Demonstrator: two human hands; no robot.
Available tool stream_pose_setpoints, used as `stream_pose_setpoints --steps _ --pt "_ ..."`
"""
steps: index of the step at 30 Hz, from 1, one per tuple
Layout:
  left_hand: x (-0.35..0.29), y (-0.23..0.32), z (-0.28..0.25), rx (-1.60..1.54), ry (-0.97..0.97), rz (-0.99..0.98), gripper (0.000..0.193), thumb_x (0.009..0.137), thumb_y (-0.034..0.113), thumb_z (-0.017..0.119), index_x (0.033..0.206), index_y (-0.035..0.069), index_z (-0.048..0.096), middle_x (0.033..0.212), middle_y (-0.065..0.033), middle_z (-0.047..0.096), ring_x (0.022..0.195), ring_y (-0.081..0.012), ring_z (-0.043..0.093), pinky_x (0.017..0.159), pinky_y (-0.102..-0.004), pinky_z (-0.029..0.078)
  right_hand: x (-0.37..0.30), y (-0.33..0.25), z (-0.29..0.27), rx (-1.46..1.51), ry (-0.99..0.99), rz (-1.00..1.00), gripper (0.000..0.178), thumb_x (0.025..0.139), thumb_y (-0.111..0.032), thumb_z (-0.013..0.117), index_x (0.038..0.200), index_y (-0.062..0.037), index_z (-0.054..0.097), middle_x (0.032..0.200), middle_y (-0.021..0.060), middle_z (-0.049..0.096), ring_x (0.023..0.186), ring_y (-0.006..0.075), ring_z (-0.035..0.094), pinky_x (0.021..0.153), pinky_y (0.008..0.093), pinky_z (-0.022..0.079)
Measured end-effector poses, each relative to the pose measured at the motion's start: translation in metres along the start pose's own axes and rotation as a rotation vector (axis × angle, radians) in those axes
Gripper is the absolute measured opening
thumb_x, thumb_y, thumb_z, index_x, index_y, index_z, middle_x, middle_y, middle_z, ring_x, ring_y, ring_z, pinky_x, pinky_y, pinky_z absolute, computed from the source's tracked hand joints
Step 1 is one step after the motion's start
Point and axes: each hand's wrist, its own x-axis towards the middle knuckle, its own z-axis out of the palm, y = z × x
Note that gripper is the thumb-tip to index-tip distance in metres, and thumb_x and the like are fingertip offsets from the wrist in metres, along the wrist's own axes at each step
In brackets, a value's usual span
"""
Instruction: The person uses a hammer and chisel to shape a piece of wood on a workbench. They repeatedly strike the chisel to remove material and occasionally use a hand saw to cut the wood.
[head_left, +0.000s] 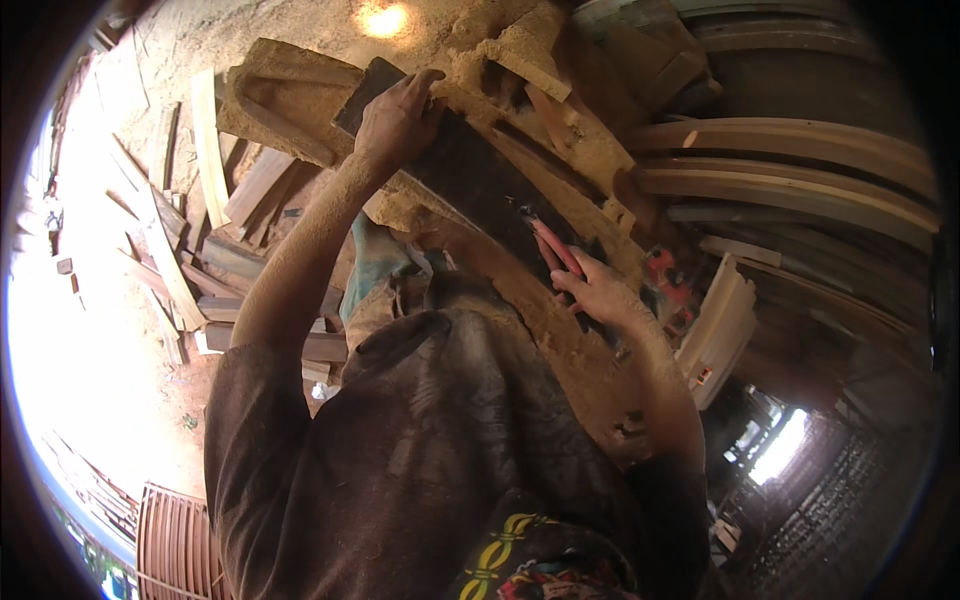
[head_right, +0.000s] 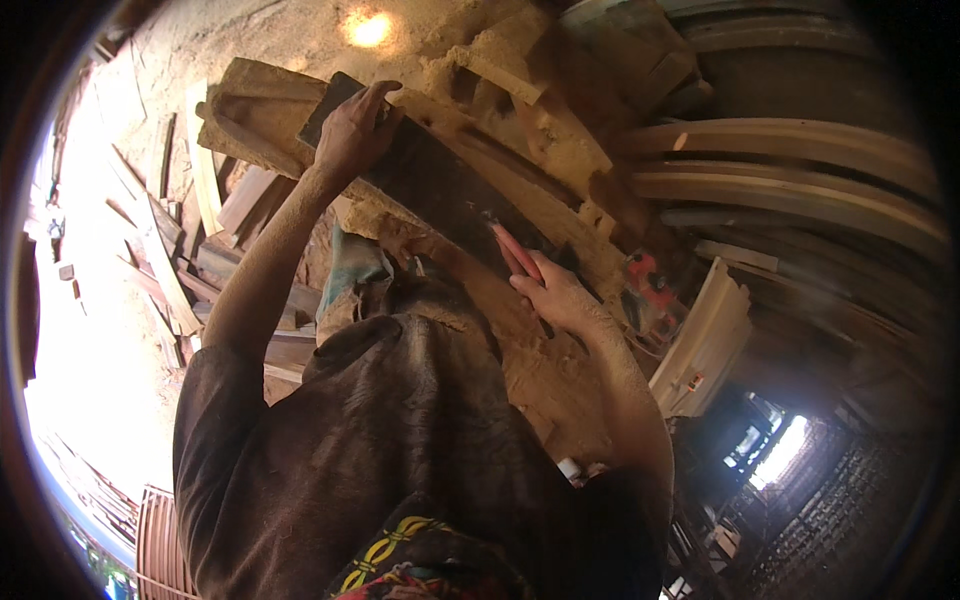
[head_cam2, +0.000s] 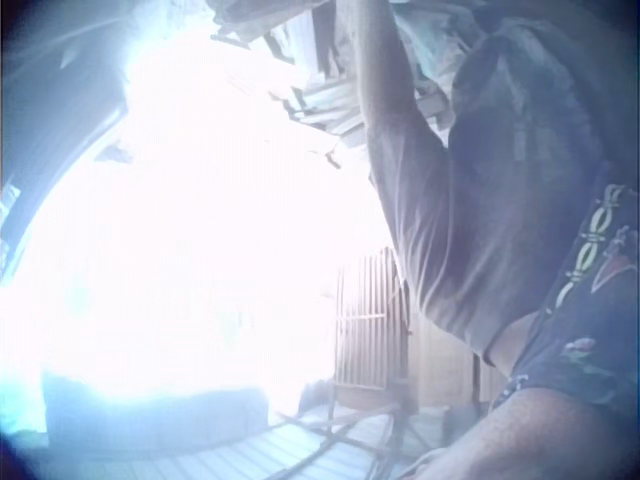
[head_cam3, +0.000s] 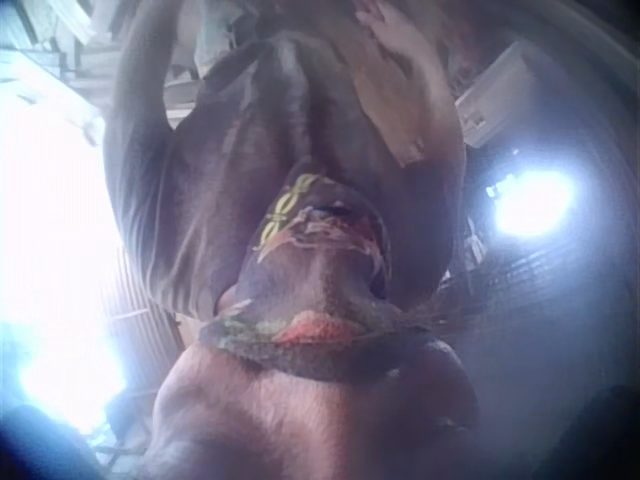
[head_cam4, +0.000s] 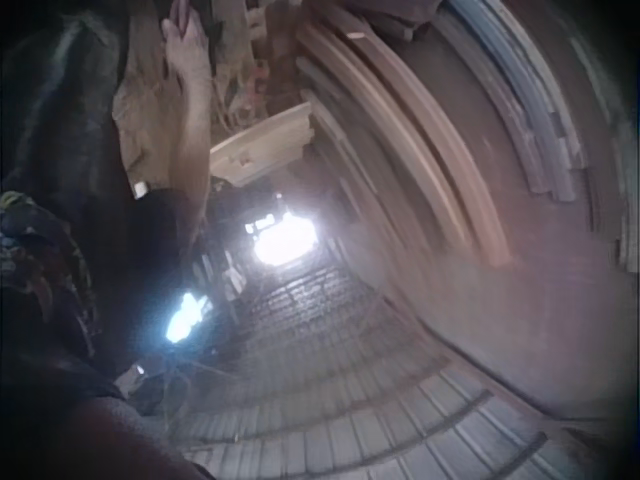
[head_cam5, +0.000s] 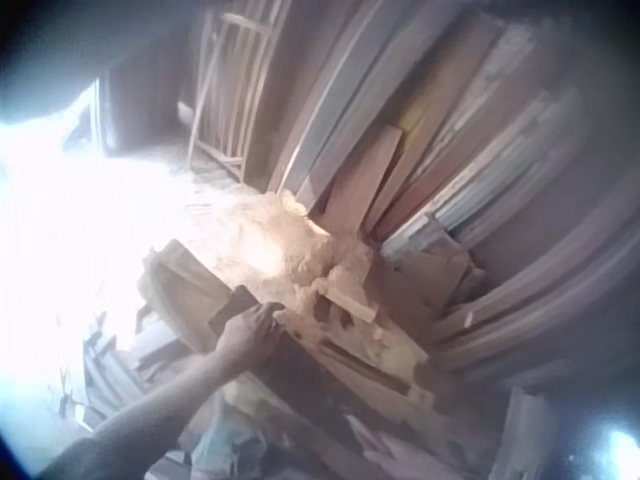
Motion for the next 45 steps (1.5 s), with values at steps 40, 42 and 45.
stream_pose_setpoints --steps 40,42,45 --pt "0.022 0.003 -0.024 -0.235 0.086 -0.329 0.02 0.092 0.025 0.078 0.102 0.007 0.075 0.085 -0.0115 0.076 0.081 -0.0216 0.077 0.076 -0.0354 0.059 -0.002 0.03 0.02 -0.027 -0.01 0.017 0.047 0.105 -0.029 0.063 0.14 0.0006 0.057 0.098 0.0096 0.075 0.083 0.0162 0.068 0.081 0.0336 0.054" --pt "0.025 0.004 -0.023 -0.246 0.125 -0.309 0.02 0.091 0.026 0.078 0.101 0.008 0.075 0.08 -0.0115 0.074 0.075 -0.0228 0.077 0.072 -0.0357 0.059 -0.011 0.013 0.0 -0.059 -0.04 0.013 0.049 0.106 -0.029 0.061 0.145 -0.0003 0.055 0.1 0.0087 0.075 0.082 0.0139 0.067 0.076 0.0312 0.055" --pt "0.026 -0.001 -0.02 -0.277 0.117 -0.275 0.022 0.091 0.027 0.078 0.101 0.007 0.075 0.079 -0.0113 0.074 0.073 -0.0233 0.076 0.071 -0.0358 0.059 -0.009 -0.01 -0.023 -0.12 -0.102 0.085 0.051 0.107 -0.03 0.058 0.148 -0.001 0.051 0.105 0.0081 0.075 0.085 0.013 0.068 0.069 0.0296 0.056"
